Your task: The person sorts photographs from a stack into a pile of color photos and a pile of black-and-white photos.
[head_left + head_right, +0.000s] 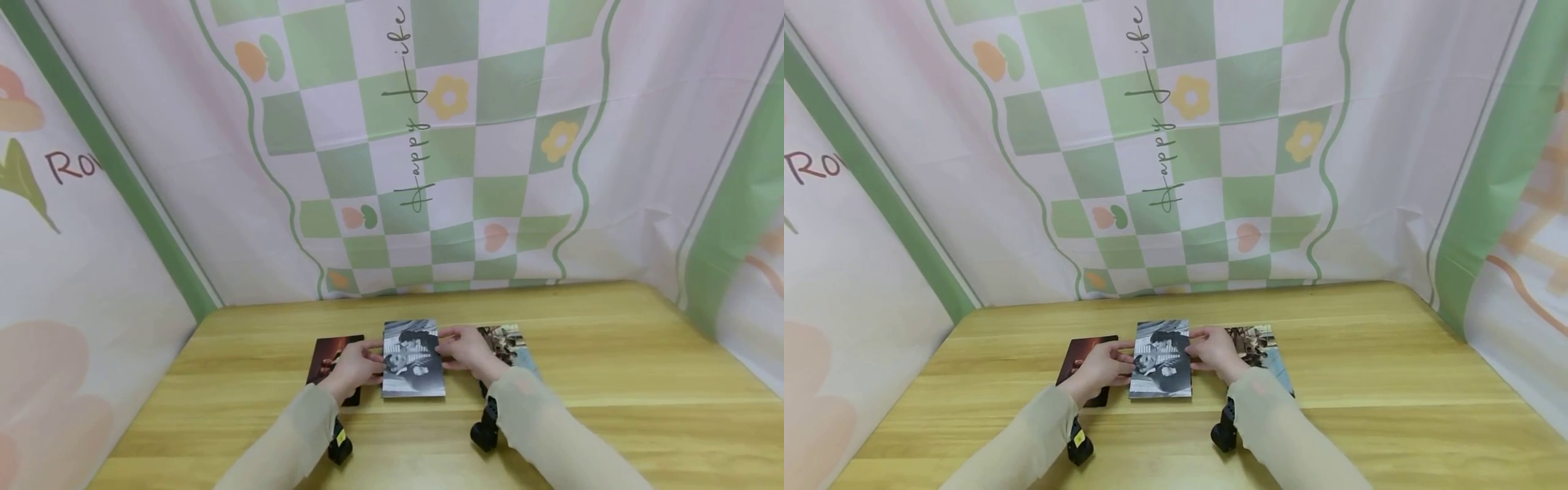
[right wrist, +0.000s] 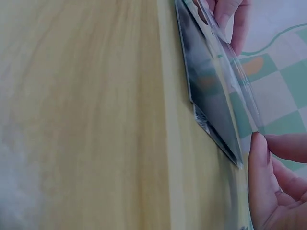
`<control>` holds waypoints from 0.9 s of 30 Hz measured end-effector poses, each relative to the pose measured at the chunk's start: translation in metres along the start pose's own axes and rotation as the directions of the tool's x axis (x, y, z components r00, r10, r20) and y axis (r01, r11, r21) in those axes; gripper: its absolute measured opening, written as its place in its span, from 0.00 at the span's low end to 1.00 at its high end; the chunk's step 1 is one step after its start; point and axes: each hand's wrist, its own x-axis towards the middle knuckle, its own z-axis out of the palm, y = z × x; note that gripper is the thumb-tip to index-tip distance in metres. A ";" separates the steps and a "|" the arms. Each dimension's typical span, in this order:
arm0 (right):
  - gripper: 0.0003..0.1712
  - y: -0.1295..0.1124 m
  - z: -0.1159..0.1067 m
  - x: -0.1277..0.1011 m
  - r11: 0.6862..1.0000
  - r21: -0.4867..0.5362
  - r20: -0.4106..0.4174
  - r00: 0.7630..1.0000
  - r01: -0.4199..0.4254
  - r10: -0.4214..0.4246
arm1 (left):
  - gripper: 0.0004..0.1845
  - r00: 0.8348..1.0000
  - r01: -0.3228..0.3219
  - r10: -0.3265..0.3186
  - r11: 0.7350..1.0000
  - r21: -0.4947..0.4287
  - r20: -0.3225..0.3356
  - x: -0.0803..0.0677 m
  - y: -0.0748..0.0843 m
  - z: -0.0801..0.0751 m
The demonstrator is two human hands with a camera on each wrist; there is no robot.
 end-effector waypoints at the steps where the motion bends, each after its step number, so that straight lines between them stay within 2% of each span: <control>1: 0.21 0.001 0.001 0.001 1.000 0.000 0.007 1.000 0.007 -0.007 | 0.26 1.000 -0.001 0.001 1.000 0.006 -0.001 0.000 -0.001 -0.001; 5: 0.20 0.003 0.003 0.004 1.000 -0.003 0.017 1.000 0.011 -0.011 | 0.26 1.000 -0.007 0.007 1.000 0.022 0.007 0.002 -0.003 -0.002; 11: 0.21 0.001 0.009 0.003 0.999 -0.026 -0.016 1.000 -0.023 0.023 | 0.26 1.000 -0.020 0.019 0.999 0.043 0.016 0.005 -0.004 -0.003; 19: 0.19 0.003 0.010 0.008 0.997 -0.078 -0.025 0.999 -0.030 0.028 | 0.26 1.000 -0.028 0.028 0.995 0.091 -0.007 0.007 -0.004 0.002; 27: 0.19 0.002 0.009 0.010 0.995 -0.094 -0.037 0.999 -0.036 0.032 | 0.26 1.000 -0.004 0.005 0.993 0.118 -0.008 0.007 -0.001 0.003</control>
